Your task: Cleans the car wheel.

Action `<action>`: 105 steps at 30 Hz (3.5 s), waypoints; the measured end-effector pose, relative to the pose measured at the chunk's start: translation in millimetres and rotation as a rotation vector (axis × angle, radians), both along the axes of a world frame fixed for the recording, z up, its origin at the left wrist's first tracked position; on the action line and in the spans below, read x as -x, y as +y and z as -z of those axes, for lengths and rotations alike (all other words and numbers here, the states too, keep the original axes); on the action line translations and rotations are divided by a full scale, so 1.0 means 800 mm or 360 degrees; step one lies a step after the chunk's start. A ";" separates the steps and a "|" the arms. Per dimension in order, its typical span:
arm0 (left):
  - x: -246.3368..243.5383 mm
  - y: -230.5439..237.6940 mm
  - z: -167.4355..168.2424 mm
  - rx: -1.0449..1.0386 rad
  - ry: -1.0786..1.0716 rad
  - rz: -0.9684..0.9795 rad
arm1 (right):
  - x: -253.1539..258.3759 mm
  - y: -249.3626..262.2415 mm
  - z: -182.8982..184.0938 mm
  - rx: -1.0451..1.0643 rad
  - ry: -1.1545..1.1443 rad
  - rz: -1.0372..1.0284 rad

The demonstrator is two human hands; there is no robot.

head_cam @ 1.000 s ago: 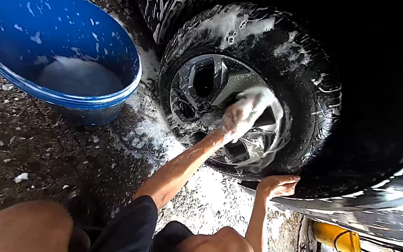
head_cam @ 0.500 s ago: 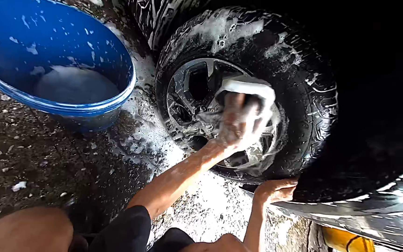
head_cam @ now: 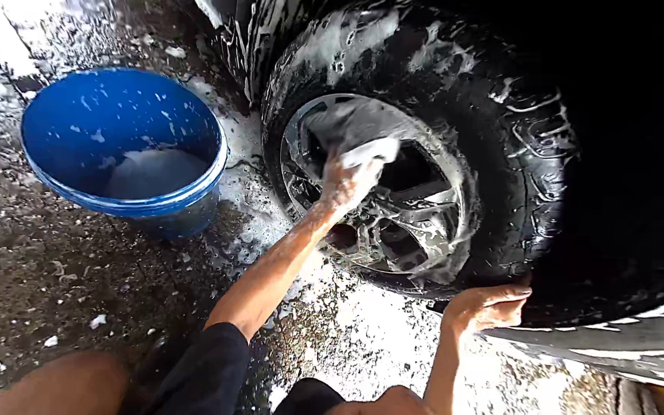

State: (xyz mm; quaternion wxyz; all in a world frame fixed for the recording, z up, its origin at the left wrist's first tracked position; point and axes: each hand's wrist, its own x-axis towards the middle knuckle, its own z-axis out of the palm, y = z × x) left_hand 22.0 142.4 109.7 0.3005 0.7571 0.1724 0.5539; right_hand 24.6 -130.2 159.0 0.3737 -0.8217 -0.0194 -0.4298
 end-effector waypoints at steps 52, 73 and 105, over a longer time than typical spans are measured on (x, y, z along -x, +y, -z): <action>0.043 -0.118 -0.126 0.1525 -0.0237 0.0910 | 0.003 -0.020 0.026 0.0246 -0.0040 -0.0059; 0.008 0.056 -0.032 0.0689 -0.0634 -0.0008 | 0.029 -0.048 -0.107 0.1328 -0.0036 -0.0474; 0.022 0.065 0.025 0.0954 -0.0141 0.0427 | -0.032 0.030 -0.035 0.0282 -0.0178 -0.0070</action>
